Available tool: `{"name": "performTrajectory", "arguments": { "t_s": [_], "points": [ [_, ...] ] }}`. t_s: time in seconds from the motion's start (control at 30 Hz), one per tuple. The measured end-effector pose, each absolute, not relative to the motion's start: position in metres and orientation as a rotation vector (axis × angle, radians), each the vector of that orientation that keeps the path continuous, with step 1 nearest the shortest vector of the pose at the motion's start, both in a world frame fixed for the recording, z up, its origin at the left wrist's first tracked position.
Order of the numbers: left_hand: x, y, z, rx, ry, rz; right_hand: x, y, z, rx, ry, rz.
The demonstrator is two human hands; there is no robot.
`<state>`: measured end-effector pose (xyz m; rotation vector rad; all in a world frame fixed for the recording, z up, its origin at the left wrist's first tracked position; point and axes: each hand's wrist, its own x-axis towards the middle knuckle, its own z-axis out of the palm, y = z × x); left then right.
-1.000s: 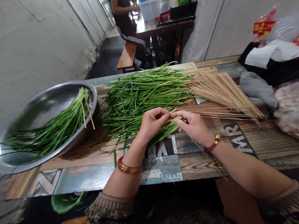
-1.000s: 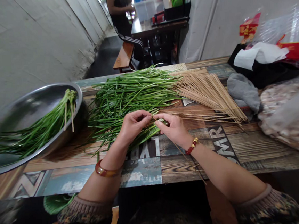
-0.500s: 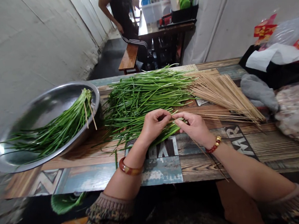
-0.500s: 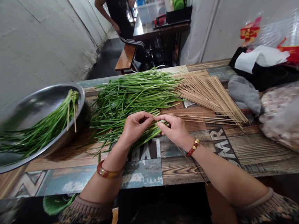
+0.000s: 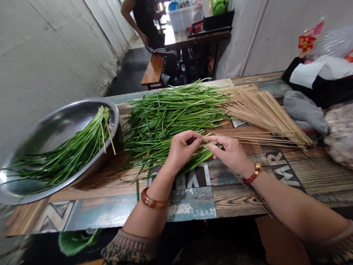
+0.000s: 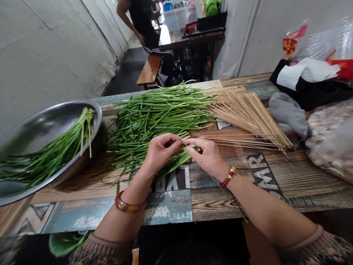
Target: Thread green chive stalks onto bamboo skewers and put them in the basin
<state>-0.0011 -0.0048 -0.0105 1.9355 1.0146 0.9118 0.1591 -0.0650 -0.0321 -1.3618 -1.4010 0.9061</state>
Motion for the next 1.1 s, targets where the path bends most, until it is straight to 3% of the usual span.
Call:
{"name": "performTrajectory", "arguments": {
  "t_s": [1.1],
  "points": [
    [-0.0016,-0.0067,-0.0137,2.191,1.0,0.932,0.1582,-0.0627,-0.0367,-1.403,-1.387,0.951]
  ]
}}
